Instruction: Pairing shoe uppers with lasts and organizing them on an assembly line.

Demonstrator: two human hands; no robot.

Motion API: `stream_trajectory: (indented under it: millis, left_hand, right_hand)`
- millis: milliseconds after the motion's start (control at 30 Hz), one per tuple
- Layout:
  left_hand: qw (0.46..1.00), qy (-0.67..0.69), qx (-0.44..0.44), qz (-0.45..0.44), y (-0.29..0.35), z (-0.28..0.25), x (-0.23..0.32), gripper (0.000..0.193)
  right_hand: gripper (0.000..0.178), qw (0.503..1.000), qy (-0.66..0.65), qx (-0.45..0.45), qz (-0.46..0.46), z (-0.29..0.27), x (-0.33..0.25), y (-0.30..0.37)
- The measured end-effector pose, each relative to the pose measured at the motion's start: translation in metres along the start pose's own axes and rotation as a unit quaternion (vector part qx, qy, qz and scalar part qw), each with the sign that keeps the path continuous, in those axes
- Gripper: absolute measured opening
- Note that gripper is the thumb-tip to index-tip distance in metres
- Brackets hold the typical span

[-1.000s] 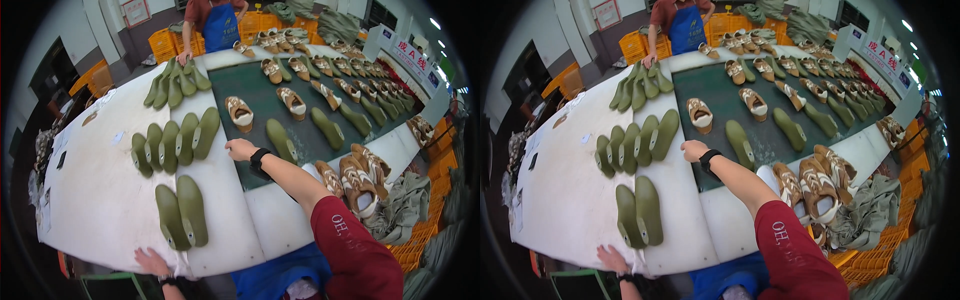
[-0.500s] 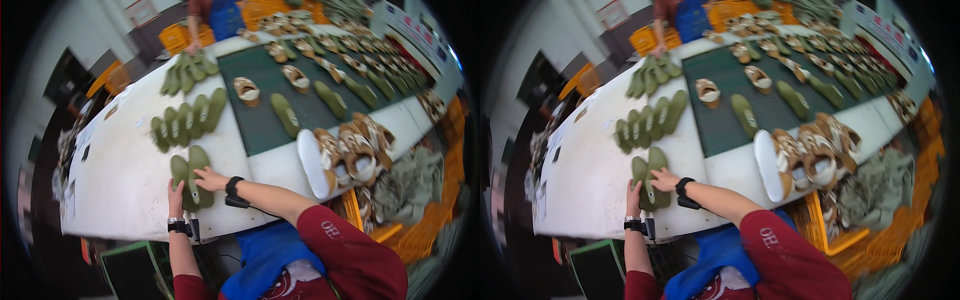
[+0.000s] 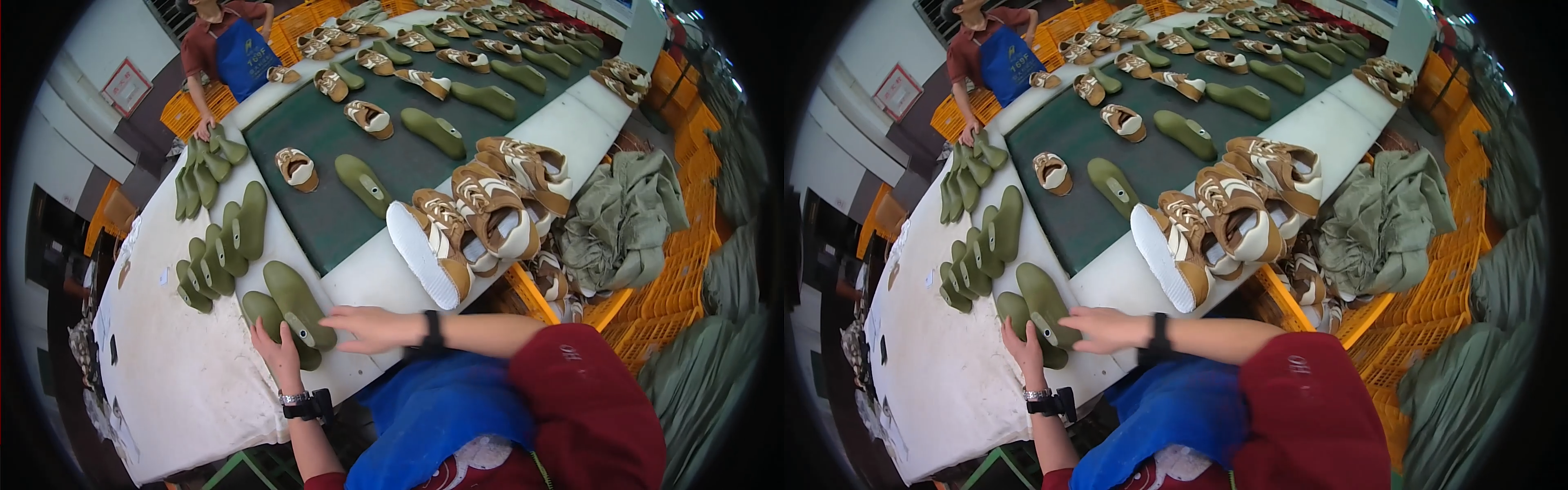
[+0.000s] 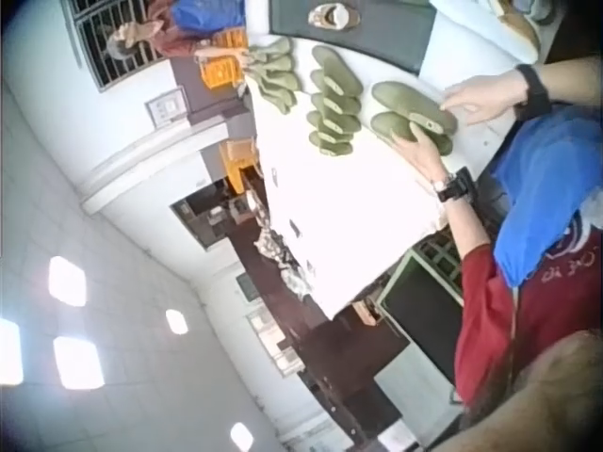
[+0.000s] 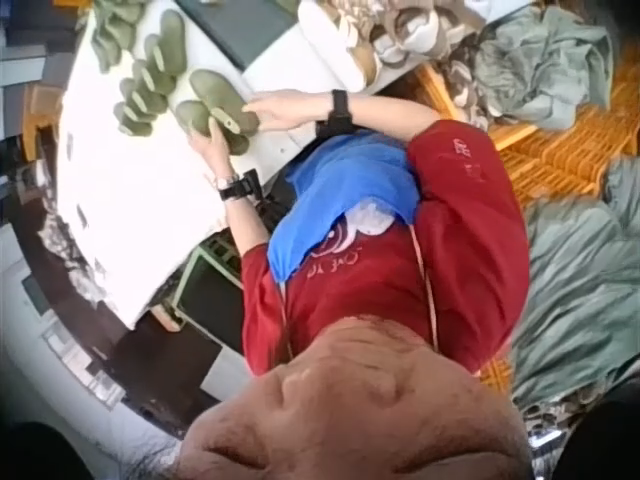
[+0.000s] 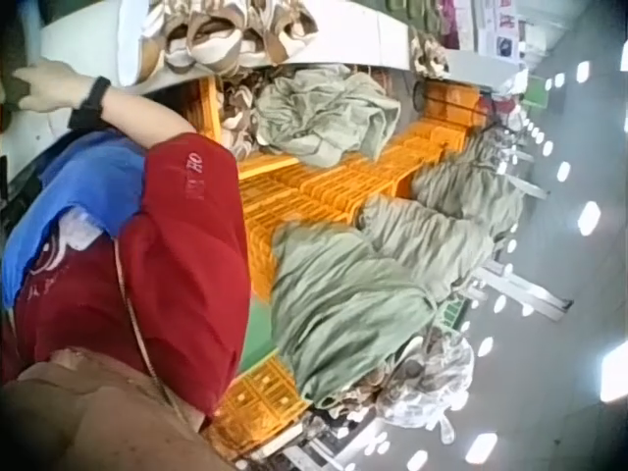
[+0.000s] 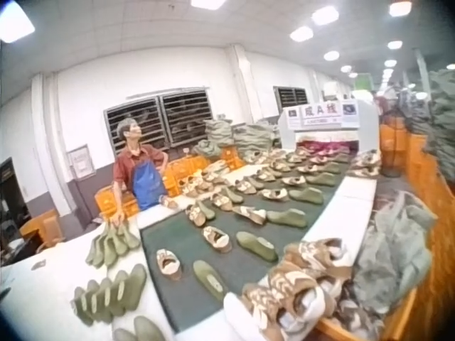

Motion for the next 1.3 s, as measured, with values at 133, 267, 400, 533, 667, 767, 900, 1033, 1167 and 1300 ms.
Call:
stream_trajectory:
  millis: [133, 267, 400, 533, 667, 767, 900, 1033, 1167, 1300]
  left_hand:
    - [0.997, -0.071, -0.02, 0.024, 0.0, 0.0, 0.039, 0.052]
    - [0.983, -0.176, -0.043, 0.041, -0.001, 0.006, 0.053, 0.047]
    - [0.986, -0.155, -0.064, 0.003, -0.003, 0.006, 0.041, 0.046]
    - [0.984, -0.151, -0.088, 0.022, -0.008, 0.016, 0.038, 0.047]
    - [0.985, -0.143, -0.094, 0.027, -0.009, 0.024, 0.041, 0.052]
    - [0.984, -0.148, -0.092, 0.031, -0.007, 0.023, 0.041, 0.054]
    - [0.983, -0.145, -0.109, 0.016, -0.005, 0.024, 0.044, 0.054]
    - [0.983, -0.145, -0.101, 0.046, -0.005, 0.023, 0.035, 0.048]
    - [0.97, -0.181, -0.155, 0.047, 0.012, 0.008, 0.095, 0.052]
    - [0.961, -0.191, -0.198, -0.004, 0.016, 0.015, 0.126, 0.049]
  right_hand:
    - [0.04, 0.981, 0.133, 0.133, 0.04, -0.083, -0.019, 0.104]
    - [0.036, 0.931, 0.241, 0.208, 0.177, -0.118, -0.001, 0.161]
    - [0.034, 0.939, 0.22, 0.239, 0.115, -0.095, -0.002, 0.17]
    - [0.033, 0.951, 0.175, 0.242, 0.076, -0.083, -0.01, 0.184]
    - [0.032, 0.899, 0.244, 0.322, 0.168, -0.133, 0.008, 0.251]
    - [0.033, 0.827, 0.3, 0.411, 0.238, -0.198, 0.046, 0.327]
    - [0.062, 0.667, 0.365, 0.458, 0.46, -0.28, 0.117, 0.487]
    - [0.099, 0.467, 0.334, 0.393, 0.718, -0.317, 0.162, 0.604]
    - [0.124, 0.566, 0.011, 0.439, 0.698, -0.275, 0.287, 0.634]
    - [0.114, 0.551, 0.083, 0.229, 0.798, -0.205, 0.346, 0.566]
Point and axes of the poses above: each hand's wrist, its own y-axis away from the middle knuckle, its own z-axis out of the palm, x = y × z, the point moved 7 cm from there along -y, towards the middle knuckle, and after that the axes turned 1 degree about -x, right-handed, at the moved point
